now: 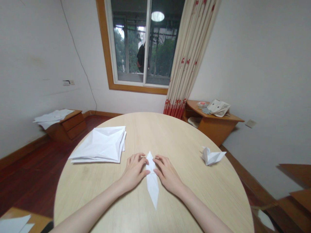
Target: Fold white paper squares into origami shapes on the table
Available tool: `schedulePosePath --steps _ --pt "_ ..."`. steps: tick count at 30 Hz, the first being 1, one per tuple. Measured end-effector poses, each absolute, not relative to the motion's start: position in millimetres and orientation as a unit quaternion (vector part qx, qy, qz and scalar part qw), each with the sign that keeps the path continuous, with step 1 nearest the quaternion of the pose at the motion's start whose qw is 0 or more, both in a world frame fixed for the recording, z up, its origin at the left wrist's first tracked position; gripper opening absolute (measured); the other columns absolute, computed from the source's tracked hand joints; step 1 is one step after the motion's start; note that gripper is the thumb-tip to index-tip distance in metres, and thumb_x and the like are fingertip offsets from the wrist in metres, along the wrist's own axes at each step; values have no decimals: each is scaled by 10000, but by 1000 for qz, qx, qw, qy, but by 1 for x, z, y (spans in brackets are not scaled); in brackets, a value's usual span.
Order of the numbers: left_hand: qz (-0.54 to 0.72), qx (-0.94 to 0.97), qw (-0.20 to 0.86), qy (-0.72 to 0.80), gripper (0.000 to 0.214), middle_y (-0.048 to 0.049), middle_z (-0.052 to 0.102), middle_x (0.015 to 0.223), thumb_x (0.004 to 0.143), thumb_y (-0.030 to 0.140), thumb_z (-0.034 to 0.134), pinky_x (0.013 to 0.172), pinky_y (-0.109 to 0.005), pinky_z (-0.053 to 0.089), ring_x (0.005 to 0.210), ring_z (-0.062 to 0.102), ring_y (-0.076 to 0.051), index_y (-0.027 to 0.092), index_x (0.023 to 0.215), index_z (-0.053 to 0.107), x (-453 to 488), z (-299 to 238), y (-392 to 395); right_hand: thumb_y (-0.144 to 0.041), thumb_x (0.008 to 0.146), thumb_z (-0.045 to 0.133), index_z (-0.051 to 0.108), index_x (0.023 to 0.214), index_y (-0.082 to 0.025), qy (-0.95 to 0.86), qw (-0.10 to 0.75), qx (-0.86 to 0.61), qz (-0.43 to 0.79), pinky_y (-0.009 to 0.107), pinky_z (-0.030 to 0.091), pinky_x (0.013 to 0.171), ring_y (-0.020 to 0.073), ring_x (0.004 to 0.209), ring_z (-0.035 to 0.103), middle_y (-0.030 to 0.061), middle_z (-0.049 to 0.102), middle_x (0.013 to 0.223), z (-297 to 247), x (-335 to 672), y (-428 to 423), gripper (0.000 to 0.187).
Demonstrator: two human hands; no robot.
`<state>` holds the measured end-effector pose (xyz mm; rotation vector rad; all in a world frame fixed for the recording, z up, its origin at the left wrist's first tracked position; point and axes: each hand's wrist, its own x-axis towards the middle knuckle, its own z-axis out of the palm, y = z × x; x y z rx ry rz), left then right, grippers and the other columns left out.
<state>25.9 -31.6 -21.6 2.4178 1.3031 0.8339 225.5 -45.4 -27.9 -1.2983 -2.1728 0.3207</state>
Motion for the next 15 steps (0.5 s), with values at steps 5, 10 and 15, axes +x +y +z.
schedulePosePath --steps 5,10,15 --pt "306 830 130 448 162 -59 512 1199 797 254 698 970 -487 364 1156 450 -285 233 931 607 25 -24 -28 -201 922 467 546 1281 -215 -833 246 -486 92 492 377 1049 269 1271 390 119 439 1407 -26 225 -46 368" --pt "312 849 159 396 106 -72 611 1127 802 237 703 937 -392 449 1085 549 -239 198 893 664 23 -26 -24 -231 954 409 521 1315 -145 -848 192 -488 82 479 331 1088 275 1324 327 116 343 1496 -24 225 -47 388" --pt "251 873 187 374 130 -73 662 1135 859 248 641 919 -349 487 1053 613 -221 197 956 709 18 -22 -23 -255 964 387 500 1338 -175 -849 197 -484 74 484 336 1082 261 1346 306 103 325 1508 -27 226 -46 399"
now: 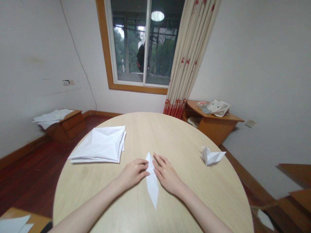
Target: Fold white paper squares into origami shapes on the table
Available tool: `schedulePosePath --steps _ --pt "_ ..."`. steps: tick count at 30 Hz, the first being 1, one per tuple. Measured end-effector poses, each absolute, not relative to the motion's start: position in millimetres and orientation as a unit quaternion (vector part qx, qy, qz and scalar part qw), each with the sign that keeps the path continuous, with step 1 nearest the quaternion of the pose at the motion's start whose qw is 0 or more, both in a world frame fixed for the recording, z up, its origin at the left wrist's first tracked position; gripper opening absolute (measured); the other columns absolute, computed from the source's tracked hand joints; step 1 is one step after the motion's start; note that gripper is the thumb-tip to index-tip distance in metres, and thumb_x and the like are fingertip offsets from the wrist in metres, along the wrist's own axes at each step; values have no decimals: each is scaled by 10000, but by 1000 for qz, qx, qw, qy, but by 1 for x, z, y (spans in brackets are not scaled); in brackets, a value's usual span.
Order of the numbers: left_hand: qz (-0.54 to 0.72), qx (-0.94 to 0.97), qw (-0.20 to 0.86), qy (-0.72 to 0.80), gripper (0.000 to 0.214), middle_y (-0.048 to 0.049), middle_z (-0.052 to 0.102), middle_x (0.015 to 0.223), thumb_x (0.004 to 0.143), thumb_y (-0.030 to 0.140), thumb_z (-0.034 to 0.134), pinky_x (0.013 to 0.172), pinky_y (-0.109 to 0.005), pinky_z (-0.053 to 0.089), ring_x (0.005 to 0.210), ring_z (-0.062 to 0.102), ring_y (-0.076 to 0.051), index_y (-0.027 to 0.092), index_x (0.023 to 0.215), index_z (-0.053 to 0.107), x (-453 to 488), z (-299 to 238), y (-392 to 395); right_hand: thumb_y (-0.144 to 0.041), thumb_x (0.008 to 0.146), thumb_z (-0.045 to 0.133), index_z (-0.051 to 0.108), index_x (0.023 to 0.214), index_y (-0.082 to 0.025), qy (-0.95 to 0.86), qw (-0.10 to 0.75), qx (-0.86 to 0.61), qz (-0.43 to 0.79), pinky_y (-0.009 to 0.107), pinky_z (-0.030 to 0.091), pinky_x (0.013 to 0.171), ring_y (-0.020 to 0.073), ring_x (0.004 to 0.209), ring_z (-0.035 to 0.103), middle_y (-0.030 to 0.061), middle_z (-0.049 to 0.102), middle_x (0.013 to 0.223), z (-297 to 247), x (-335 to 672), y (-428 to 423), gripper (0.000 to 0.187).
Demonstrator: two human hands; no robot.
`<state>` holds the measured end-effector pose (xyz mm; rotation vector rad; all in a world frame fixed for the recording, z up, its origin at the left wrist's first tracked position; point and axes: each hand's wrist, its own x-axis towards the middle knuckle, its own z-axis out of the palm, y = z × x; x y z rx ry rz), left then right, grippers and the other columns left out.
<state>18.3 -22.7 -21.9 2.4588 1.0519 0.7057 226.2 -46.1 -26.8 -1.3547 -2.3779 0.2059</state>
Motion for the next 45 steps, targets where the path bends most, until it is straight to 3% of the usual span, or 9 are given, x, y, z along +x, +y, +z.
schedulePosePath --steps 10,18,21,25,29,38,45 --pt "232 903 148 329 223 -83 657 1165 916 322 562 920 -344 498 1063 622 -224 218 1057 700 12 -22 -18 -278 960 409 444 1384 -223 -847 202 -484 86 471 321 1086 249 1350 311 80 322 1513 -28 227 -48 428" --pt "220 911 106 333 262 -80 666 1162 944 326 509 931 -343 504 1051 630 -218 206 1102 679 13 -24 -17 -317 955 412 429 1380 -200 -827 215 -509 103 467 310 1095 251 1341 323 98 365 1485 -24 226 -48 441" --pt "229 906 108 339 269 -76 675 1153 953 326 489 934 -347 505 1046 635 -213 209 1098 683 14 -23 -18 -308 931 461 483 1298 -197 -813 261 -512 92 495 330 1070 267 1298 373 128 445 1402 -24 226 -48 385" --pt "244 899 115 347 280 -73 682 1148 958 336 479 944 -355 502 1051 638 -209 210 1102 684 15 -23 -18 -289 899 514 592 968 -192 -789 304 -526 88 487 405 987 273 1178 457 129 526 1197 -25 226 -48 142" --pt "249 893 113 357 298 -72 686 1144 963 354 464 930 -358 511 1046 641 -214 205 1094 687 16 -24 -19 -286 918 488 582 752 -198 -785 319 -519 110 453 436 930 252 1056 495 96 526 1040 -24 225 -48 210" --pt "262 889 125 355 278 -82 678 1149 941 366 509 926 -366 507 1069 624 -222 206 1101 670 17 -24 -20 -257 894 536 579 732 -198 -765 339 -524 157 454 400 952 245 1059 463 79 515 1032 -22 223 -48 177" --pt "270 876 153 369 265 -85 652 1190 948 316 493 970 -380 485 1101 604 -220 190 1134 635 18 -19 -24 -296 905 532 601 761 -211 -765 383 -502 128 447 391 964 244 1081 468 81 536 1059 -22 224 -49 181"
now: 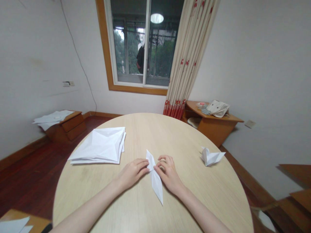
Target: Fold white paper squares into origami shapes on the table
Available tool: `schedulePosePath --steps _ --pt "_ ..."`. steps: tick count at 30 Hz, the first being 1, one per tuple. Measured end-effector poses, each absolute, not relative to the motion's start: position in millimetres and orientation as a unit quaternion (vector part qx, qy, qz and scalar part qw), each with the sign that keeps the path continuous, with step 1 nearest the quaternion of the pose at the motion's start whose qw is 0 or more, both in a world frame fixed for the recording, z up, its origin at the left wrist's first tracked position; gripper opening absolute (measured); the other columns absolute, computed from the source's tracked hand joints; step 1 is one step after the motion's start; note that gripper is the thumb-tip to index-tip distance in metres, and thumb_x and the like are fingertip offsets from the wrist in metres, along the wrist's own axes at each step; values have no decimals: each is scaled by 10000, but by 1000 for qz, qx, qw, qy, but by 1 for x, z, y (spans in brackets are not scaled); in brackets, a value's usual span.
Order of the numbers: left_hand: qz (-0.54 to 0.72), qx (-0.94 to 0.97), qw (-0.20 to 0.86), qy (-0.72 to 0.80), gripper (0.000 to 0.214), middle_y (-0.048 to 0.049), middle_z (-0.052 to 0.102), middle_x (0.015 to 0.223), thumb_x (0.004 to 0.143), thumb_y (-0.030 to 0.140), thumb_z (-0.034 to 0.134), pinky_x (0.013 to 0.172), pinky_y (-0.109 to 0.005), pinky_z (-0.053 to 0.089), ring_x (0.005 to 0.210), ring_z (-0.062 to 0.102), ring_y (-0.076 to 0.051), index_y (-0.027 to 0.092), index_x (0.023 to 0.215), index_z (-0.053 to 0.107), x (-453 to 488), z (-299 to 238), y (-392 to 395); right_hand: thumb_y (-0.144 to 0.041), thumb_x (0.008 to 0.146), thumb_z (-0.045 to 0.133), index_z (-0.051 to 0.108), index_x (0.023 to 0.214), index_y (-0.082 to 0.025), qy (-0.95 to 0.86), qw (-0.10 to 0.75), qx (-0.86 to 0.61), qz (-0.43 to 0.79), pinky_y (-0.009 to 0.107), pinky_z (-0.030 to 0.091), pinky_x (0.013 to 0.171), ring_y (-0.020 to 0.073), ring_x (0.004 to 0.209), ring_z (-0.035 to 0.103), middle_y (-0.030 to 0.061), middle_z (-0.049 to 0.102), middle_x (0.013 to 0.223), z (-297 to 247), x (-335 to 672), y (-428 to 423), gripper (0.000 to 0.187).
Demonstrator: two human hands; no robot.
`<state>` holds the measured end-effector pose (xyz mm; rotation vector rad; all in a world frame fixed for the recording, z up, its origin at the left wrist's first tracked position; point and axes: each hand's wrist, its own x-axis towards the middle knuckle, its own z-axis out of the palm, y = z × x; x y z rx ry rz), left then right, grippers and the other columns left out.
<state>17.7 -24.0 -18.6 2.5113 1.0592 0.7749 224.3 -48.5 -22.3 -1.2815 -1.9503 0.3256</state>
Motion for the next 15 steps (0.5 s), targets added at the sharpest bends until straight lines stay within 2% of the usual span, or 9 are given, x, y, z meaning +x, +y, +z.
schedulePosePath --steps 4,7,15 --pt "299 870 162 357 251 -75 616 1241 953 261 461 1010 -369 458 1158 566 -205 202 1151 603 17 -16 -26 -298 901 553 645 773 -223 -772 414 -478 70 453 401 945 244 1059 493 77 579 1050 -20 226 -48 175" --pt "322 871 163 333 257 -86 534 1336 945 222 456 1055 -376 415 1239 498 -204 204 1180 558 17 -14 -28 -265 891 576 676 800 -225 -771 450 -449 13 432 428 898 236 1015 520 72 613 1020 -17 227 -49 141" --pt "364 870 155 295 416 -115 451 1397 938 170 431 1090 -432 364 1305 416 -219 219 1346 363 17 -10 -31 -187 882 579 681 844 -218 -770 477 -408 -116 374 465 792 212 922 574 67 666 944 -2 228 -54 113"
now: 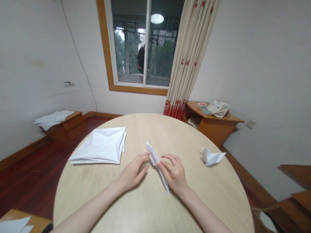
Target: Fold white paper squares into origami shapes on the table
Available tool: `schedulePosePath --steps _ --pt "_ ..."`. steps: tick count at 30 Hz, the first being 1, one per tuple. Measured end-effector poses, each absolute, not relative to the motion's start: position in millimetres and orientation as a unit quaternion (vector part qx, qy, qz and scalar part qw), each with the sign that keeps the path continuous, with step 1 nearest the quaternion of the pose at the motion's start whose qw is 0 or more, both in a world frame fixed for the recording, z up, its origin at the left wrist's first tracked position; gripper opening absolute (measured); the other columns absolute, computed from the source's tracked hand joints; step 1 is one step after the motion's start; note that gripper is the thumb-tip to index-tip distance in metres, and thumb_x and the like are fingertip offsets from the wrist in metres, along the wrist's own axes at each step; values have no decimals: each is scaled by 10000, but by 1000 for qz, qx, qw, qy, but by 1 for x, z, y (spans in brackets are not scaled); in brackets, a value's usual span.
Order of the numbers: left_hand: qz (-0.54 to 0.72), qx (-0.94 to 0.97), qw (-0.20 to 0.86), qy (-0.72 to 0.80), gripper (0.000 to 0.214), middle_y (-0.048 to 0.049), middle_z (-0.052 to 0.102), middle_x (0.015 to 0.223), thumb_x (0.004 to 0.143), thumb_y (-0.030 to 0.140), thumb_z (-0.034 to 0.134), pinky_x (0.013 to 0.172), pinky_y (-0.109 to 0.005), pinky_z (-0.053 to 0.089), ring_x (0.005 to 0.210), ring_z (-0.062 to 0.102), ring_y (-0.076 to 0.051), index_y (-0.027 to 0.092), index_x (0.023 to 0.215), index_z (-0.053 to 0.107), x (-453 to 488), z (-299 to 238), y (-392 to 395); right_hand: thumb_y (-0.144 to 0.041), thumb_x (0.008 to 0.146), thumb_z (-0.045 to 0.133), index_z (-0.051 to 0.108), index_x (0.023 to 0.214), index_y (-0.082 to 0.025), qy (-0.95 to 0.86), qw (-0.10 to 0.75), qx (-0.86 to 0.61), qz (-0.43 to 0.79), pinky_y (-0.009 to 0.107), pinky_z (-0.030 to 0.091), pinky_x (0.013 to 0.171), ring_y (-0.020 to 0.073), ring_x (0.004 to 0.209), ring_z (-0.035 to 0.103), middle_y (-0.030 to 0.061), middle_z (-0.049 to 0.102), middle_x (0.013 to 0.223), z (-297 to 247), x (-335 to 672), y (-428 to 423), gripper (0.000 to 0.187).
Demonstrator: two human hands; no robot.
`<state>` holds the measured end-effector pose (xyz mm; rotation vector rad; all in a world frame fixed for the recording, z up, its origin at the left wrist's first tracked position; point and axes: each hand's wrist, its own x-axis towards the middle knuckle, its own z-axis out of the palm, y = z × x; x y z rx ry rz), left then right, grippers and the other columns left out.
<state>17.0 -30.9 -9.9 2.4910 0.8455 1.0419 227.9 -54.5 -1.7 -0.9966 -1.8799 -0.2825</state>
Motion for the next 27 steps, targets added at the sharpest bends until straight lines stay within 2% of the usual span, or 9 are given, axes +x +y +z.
schedulePosePath --steps 4,12,20,27 --pt "375 872 136 285 531 -102 444 1398 923 143 435 1088 -433 359 1301 407 -220 243 1418 272 16 -11 -31 -162 888 563 672 884 -202 -772 473 -391 -166 347 455 773 200 909 576 70 682 927 6 228 -57 116" --pt "372 877 54 300 578 -96 516 1288 895 126 451 986 -423 421 1166 492 -242 275 1431 297 16 -8 -31 -131 890 550 644 917 -174 -779 444 -374 -239 339 429 791 202 902 571 71 697 901 12 229 -59 108" --pt "336 872 7 356 470 -87 579 1142 895 135 454 878 -410 452 1030 527 -245 261 1348 463 17 -14 -26 -122 902 494 623 888 -164 -819 375 -377 -216 371 437 835 218 952 565 77 691 967 1 226 -56 136" --pt "308 871 -4 382 337 -85 627 1099 895 165 470 852 -416 448 985 530 -252 216 1202 599 18 -14 -26 -132 885 515 616 875 -163 -848 331 -386 -148 404 490 843 244 959 606 91 696 991 -12 223 -54 106"
